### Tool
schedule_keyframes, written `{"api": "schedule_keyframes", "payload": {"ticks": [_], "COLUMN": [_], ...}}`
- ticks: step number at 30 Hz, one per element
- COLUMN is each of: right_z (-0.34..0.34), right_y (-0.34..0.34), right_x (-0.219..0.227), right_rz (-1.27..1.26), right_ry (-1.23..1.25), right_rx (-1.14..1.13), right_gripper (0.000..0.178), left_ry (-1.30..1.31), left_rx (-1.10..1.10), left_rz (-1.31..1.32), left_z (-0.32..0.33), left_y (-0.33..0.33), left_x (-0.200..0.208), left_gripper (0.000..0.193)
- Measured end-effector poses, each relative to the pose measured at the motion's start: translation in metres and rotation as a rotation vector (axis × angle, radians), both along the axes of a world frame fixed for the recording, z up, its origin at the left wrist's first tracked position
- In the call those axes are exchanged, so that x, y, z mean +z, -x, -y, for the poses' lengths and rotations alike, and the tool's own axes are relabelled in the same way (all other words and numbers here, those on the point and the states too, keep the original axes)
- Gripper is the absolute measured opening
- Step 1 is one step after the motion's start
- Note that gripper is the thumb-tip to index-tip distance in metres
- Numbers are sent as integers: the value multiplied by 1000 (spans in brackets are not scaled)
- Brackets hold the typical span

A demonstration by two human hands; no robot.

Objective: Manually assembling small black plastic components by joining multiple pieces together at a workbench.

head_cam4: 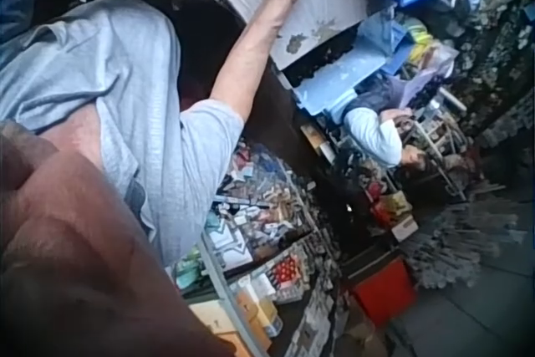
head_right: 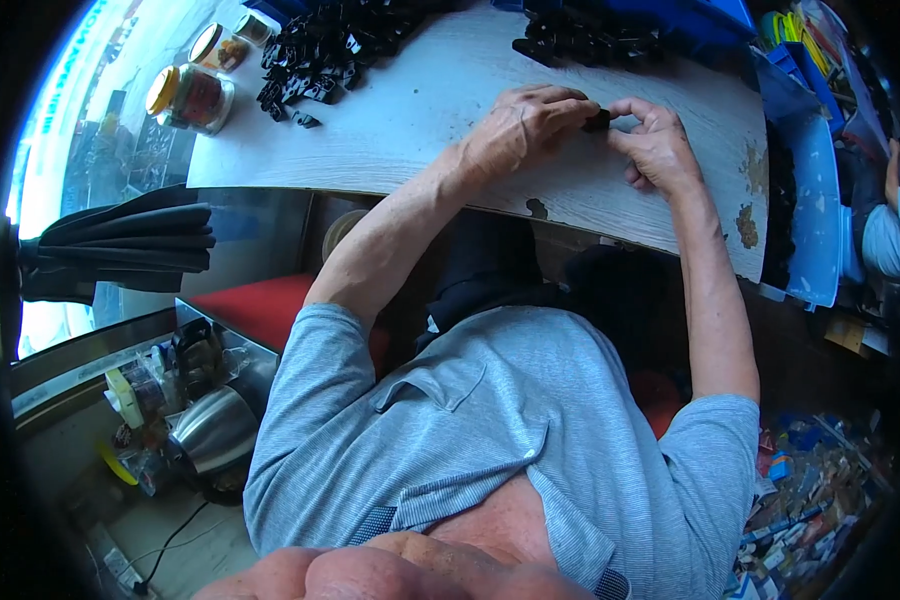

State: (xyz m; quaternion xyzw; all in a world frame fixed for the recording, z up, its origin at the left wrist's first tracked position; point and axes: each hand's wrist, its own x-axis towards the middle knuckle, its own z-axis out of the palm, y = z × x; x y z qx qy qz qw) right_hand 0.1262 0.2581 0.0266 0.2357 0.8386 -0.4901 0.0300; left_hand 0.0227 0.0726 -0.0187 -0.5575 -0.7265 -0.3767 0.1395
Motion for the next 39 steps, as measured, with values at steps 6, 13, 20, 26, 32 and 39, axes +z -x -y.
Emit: {"api": "schedule_keyframes", "payload": {"ticks": [6,13,20,26,32,39], "right_z": [1,-1,10,2,6,-2], "right_y": [0,-2,2,-2,1,-6], "right_x": [4,4,11,7,4,-4], "right_rz": [-4,9,12,10,-114,-157], "right_ry": [46,84,-6,-51,-26,89], "right_rx": [8,20,39,28,31,-5], "right_gripper": [27,28,33,36,37,33], "left_ry": [111,194,212,-124,143,288], "left_rx": [-12,-20,50,364,1005,848], "left_rz": [-45,-34,-107,50,-188,-92], "left_z": [1,5,6,57,217,206], "left_y": [1,-12,-18,-18,31,22], "left_x": [4,13,7,17,9,9], "left_gripper": [32,34,39,51,50,41]}}
